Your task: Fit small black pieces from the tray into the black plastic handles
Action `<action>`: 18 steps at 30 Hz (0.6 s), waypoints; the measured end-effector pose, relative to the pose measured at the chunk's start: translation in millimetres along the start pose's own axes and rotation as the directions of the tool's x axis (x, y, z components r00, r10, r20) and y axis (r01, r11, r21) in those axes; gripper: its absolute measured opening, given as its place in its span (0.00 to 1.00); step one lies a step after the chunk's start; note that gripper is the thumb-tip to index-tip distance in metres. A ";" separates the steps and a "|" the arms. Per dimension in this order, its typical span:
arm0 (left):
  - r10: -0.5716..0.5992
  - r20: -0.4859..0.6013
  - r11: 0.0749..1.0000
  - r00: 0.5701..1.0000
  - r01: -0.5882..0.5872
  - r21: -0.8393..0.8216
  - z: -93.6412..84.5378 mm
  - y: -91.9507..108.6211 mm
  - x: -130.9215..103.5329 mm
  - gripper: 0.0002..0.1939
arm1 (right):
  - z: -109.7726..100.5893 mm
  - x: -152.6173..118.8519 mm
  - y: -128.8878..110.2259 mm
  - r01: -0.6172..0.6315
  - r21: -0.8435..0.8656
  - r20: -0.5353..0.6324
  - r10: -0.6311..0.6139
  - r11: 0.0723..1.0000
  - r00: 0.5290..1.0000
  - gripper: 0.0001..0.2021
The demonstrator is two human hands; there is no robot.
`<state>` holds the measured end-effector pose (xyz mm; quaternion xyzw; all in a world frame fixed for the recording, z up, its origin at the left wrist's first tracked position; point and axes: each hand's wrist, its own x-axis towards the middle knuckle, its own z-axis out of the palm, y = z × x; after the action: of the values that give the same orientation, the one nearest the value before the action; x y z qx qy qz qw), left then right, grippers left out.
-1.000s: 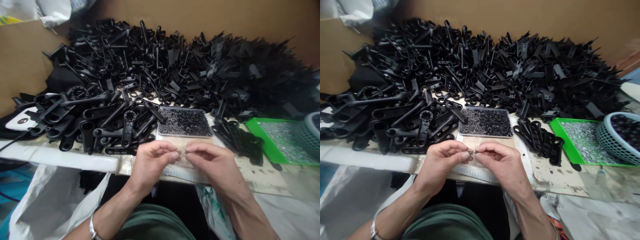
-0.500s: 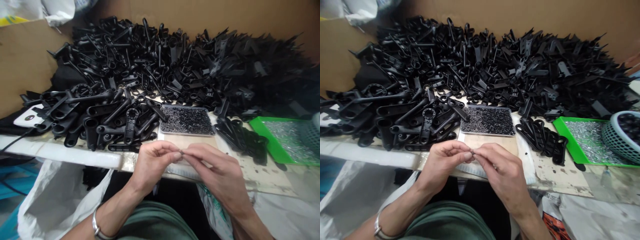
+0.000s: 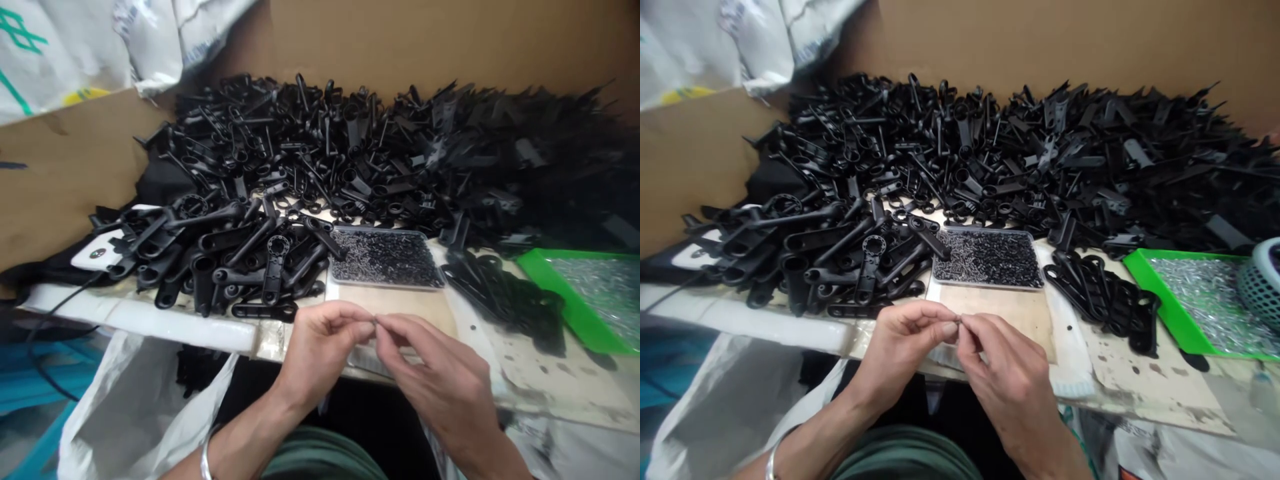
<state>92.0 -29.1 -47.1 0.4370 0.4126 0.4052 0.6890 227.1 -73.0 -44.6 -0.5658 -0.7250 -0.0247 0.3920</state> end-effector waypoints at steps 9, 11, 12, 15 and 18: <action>0.573 0.356 0.137 0.738 -0.515 0.846 -15.8 29.4 21.8 0.13 | -10.5 -2.4 20.4 -0.296 0.098 0.011 0.297 0.950 0.955 0.04; 0.525 0.471 -0.163 0.709 -0.460 0.873 -6.8 38.6 36.8 0.12 | -10.3 -5.1 21.5 -0.315 0.114 0.016 0.316 0.942 0.949 0.05; 0.484 0.505 -0.268 0.715 -0.428 0.863 -0.5 41.6 44.7 0.10 | -10.2 -6.7 21.6 -0.317 0.119 0.013 0.318 0.941 0.948 0.05; 0.371 0.540 -0.369 0.755 -0.413 0.832 17.0 42.6 66.6 0.09 | -12.2 -12.2 22.3 -0.297 0.129 0.008 0.298 0.946 0.954 0.05; 0.326 0.525 -0.345 0.786 -0.418 0.840 22.8 37.2 80.9 0.10 | -18.4 -18.2 26.9 -0.287 0.128 0.002 0.289 0.949 0.957 0.04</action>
<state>132.4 50.0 -23.3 0.9149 0.3775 0.1319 -0.0546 260.7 -86.8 -53.7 -0.6391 -0.6318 0.0742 0.4324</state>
